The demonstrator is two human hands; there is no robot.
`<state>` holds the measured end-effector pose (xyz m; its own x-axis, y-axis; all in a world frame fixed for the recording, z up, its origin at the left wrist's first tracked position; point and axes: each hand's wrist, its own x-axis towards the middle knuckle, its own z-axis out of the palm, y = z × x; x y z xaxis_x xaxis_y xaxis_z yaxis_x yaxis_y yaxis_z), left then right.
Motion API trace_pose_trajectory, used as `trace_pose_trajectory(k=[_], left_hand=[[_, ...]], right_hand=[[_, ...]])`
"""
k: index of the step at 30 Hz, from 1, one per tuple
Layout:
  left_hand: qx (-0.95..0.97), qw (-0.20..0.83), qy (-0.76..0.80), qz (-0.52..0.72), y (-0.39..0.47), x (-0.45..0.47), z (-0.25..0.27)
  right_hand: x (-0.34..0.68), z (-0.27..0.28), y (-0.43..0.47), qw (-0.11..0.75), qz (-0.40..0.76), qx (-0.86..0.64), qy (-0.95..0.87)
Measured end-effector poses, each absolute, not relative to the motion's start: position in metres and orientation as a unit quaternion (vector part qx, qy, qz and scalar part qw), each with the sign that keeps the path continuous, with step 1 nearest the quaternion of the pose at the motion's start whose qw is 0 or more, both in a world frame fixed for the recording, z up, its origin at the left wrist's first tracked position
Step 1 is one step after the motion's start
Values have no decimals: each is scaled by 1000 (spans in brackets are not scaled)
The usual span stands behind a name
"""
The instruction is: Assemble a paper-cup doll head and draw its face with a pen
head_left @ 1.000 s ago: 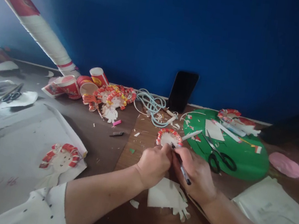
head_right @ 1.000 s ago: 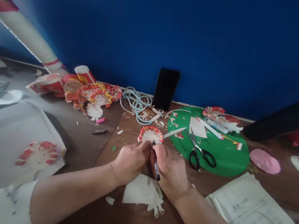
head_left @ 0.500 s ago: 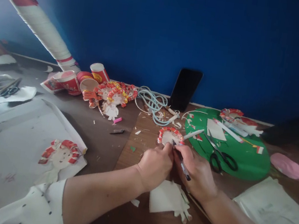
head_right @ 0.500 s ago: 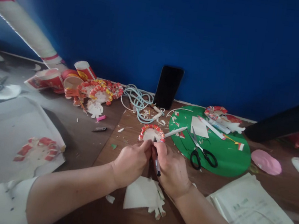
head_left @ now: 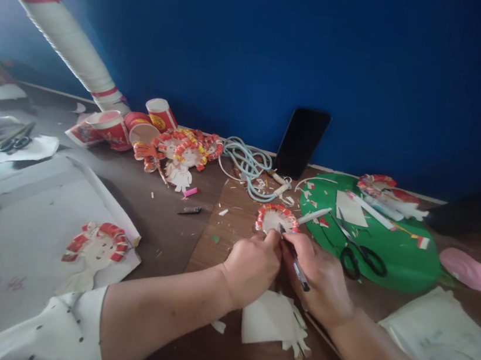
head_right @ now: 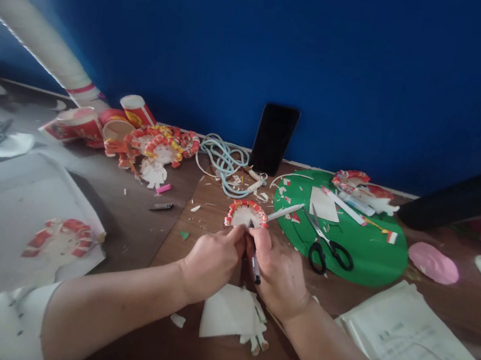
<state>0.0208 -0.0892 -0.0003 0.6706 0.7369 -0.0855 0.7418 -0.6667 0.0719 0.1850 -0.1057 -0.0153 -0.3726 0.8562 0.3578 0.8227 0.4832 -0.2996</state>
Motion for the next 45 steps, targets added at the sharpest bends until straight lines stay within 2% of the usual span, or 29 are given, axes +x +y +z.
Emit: trace_pose_trajectory(k=[18, 29, 45], left_hand=[[916, 58, 395, -31, -88, 19, 1], [909, 100, 403, -34, -86, 20, 7], [910, 58, 410, -31, -93, 17, 11]], right_hand=[[183, -13, -104, 231, -16, -514, -826], [182, -13, -104, 360, -146, -510, -767], [182, -11, -104, 382, -125, -517, -756]])
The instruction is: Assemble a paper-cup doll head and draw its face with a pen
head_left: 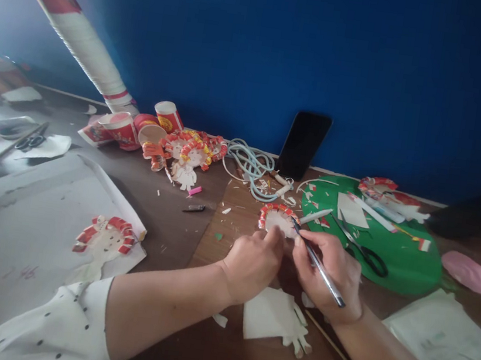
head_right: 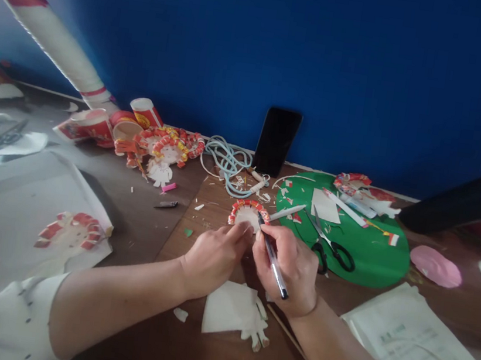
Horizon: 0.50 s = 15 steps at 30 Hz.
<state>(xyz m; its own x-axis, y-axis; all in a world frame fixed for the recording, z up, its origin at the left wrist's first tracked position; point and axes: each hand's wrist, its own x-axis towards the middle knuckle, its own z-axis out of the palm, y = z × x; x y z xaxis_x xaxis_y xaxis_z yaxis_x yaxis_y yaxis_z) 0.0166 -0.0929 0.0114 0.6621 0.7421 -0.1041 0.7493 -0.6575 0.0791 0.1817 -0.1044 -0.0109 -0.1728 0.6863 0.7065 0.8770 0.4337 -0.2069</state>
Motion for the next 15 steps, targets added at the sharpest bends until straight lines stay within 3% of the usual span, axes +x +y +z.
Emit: trace_pose_trajectory(k=[15], left_hand=[[910, 39, 412, -34, -92, 15, 11]], right_hand=[[184, -14, -103, 385, -109, -526, -751]])
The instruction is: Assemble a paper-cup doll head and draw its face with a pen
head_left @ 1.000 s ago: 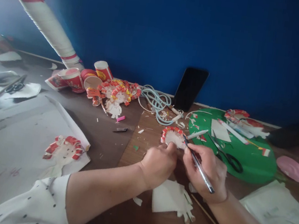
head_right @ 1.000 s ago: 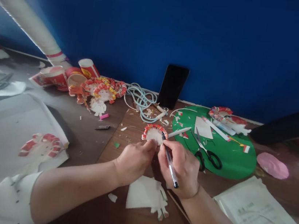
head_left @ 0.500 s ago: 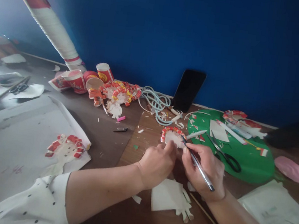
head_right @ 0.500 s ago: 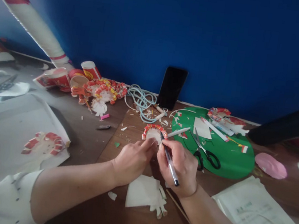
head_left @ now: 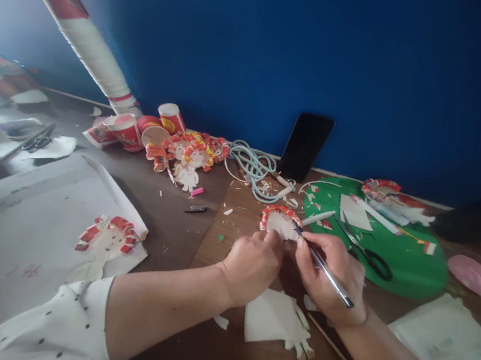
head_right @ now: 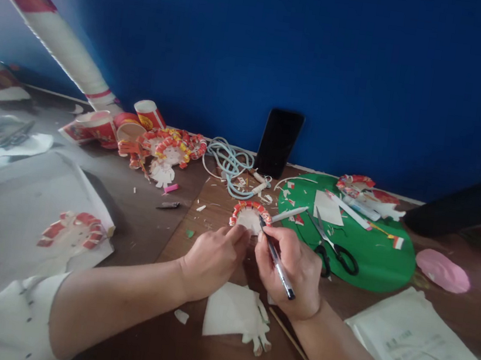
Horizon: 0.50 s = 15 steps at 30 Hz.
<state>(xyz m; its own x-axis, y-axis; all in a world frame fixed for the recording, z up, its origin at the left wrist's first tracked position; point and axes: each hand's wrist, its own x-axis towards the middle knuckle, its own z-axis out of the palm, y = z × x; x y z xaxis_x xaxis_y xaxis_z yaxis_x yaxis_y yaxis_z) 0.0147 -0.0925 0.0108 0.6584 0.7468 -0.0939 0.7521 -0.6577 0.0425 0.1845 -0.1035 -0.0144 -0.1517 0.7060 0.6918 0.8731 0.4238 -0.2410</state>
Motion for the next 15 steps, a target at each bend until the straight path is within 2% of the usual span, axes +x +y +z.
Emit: trace_pose_trajectory(k=[15], left_hand=[[912, 24, 407, -29, -89, 15, 8]], right_hand=[[183, -16, -105, 373, -98, -535, -752]])
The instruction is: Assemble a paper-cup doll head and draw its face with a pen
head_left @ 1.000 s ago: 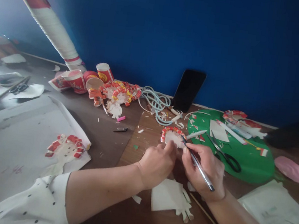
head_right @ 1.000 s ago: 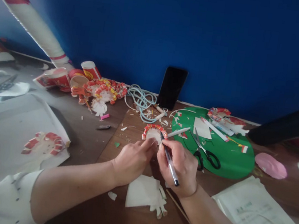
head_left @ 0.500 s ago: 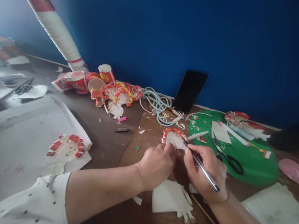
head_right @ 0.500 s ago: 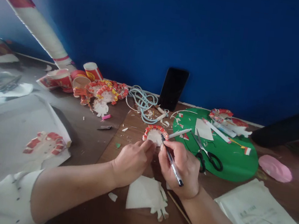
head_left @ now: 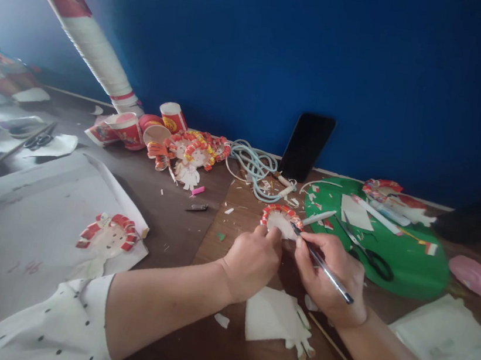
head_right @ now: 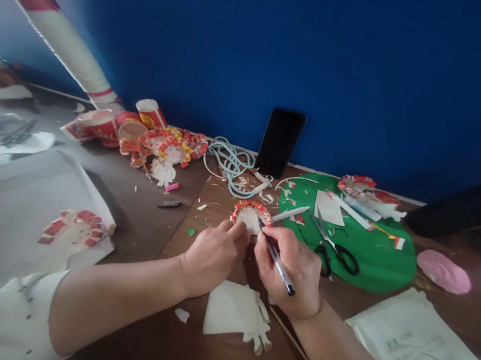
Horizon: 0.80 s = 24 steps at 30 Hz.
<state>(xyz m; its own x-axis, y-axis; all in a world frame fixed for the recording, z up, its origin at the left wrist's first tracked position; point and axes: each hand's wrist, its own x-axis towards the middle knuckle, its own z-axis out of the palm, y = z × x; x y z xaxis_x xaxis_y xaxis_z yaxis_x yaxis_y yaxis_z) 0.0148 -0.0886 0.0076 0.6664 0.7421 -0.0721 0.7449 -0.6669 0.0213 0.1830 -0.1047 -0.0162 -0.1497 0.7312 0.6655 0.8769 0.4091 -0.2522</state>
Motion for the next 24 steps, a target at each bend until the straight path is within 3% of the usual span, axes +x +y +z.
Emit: trace_pose_trajectory(k=[8, 24], left_hand=[[920, 20, 387, -58, -92, 15, 8], [935, 6, 355, 21, -90, 15, 0]], right_hand=[[182, -10, -102, 386, -39, -535, -751], [178, 5, -95, 408, 10, -580, -705]])
